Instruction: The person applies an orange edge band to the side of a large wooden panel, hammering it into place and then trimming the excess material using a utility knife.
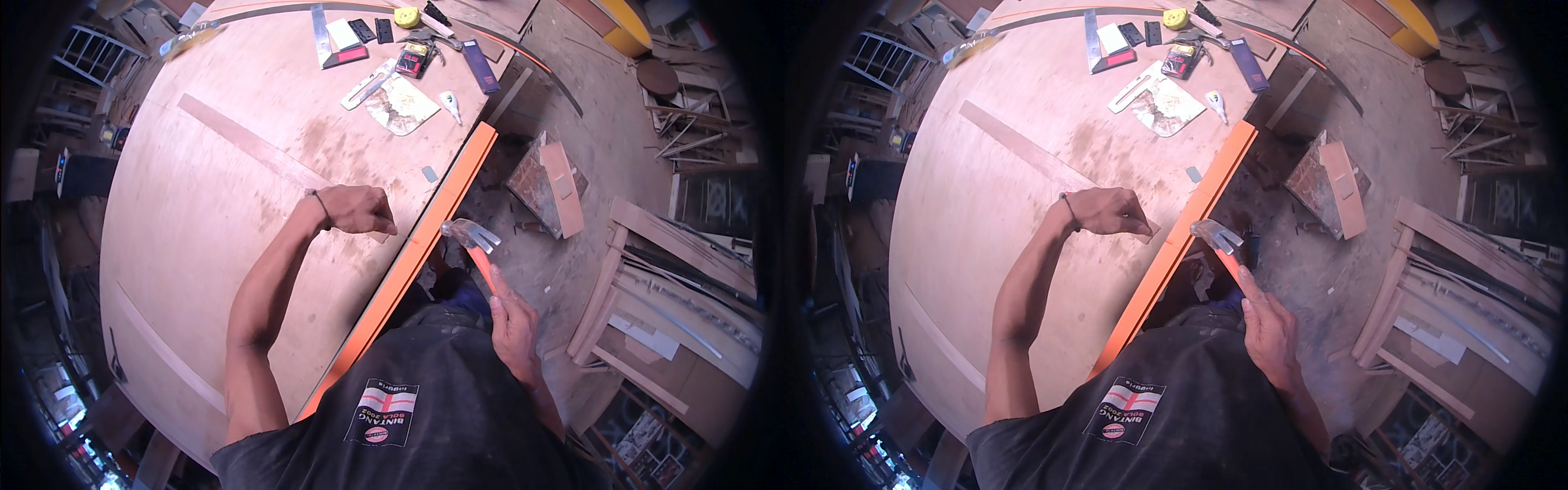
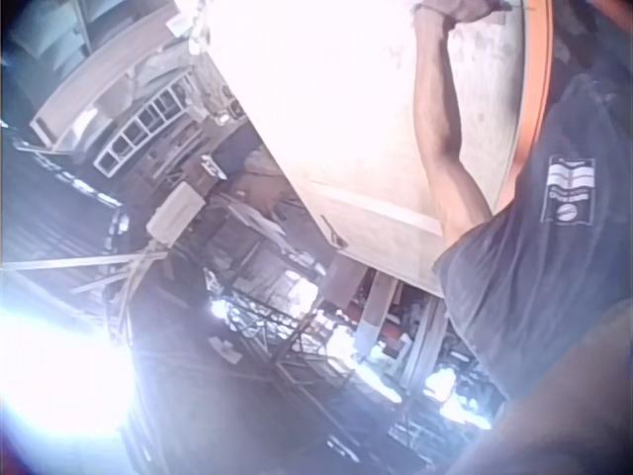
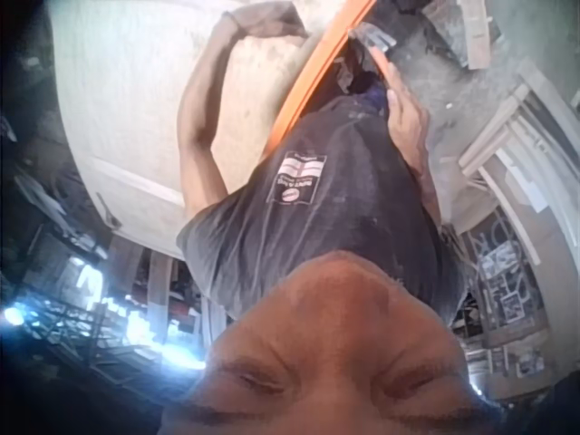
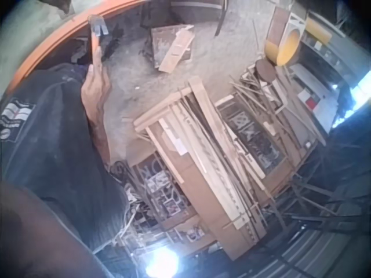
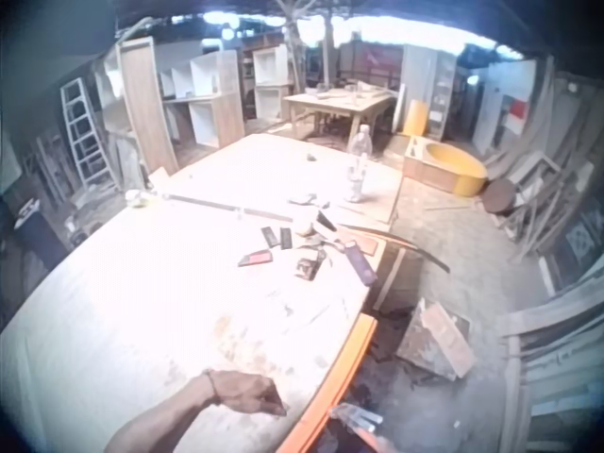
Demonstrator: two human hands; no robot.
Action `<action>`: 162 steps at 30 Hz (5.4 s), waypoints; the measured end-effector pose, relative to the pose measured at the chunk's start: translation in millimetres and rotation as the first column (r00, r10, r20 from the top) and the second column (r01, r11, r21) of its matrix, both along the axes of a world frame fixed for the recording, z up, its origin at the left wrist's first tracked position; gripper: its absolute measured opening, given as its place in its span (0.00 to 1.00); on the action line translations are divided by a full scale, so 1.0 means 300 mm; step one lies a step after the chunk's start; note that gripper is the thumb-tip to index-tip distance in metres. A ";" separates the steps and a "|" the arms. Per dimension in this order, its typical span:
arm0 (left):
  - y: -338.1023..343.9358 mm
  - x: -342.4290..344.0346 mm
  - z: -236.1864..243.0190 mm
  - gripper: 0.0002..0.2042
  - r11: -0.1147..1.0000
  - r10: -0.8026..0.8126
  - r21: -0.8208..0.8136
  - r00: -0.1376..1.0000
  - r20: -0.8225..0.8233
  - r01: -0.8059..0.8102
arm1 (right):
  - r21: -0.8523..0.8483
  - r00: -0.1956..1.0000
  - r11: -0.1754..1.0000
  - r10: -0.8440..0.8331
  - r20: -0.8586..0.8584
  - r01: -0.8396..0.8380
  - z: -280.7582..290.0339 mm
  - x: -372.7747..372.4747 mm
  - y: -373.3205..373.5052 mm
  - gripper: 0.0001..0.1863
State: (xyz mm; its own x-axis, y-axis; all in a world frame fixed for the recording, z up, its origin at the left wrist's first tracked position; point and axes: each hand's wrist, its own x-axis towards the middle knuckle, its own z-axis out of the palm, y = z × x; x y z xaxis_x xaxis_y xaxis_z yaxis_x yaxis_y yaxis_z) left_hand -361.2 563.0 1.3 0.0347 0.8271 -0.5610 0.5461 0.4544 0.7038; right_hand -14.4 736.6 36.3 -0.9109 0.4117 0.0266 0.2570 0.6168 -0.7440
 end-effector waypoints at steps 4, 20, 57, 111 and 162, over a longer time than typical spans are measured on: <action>0.008 0.010 0.012 0.23 0.999 -0.018 -0.030 0.991 -0.133 0.014 | 0.016 1.000 1.000 0.021 -0.001 -0.021 0.001 -0.009 -0.004 0.29; -0.004 0.011 -0.005 0.20 1.000 0.014 -0.022 0.996 -0.086 -0.016 | 0.152 0.980 0.975 0.141 0.141 -0.162 0.056 -0.078 -0.035 0.35; -0.020 0.022 -0.021 0.19 0.998 0.052 -0.028 0.996 -0.069 -0.054 | 0.016 0.997 0.997 0.072 0.040 -0.072 -0.006 -0.022 0.004 0.29; 0.211 0.144 0.243 0.02 0.533 0.330 -0.703 0.881 -0.340 -0.471 | -0.503 0.818 0.761 0.550 0.167 -0.409 -0.606 -1.219 0.938 0.22; -0.523 0.894 -0.216 0.13 0.025 0.789 0.763 -0.456 -0.412 -0.646 | -0.256 0.804 0.779 0.472 -0.360 -0.572 -0.252 -0.595 0.170 0.22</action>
State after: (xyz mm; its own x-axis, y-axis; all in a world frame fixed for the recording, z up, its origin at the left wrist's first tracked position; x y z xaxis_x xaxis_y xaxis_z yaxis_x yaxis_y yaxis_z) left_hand -93.1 406.1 -63.3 -0.8935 -0.2968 0.3369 -0.1122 0.8742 0.4725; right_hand -192.8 787.5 -39.1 -0.9641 -0.0985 0.2467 -0.2651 0.2950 -0.9180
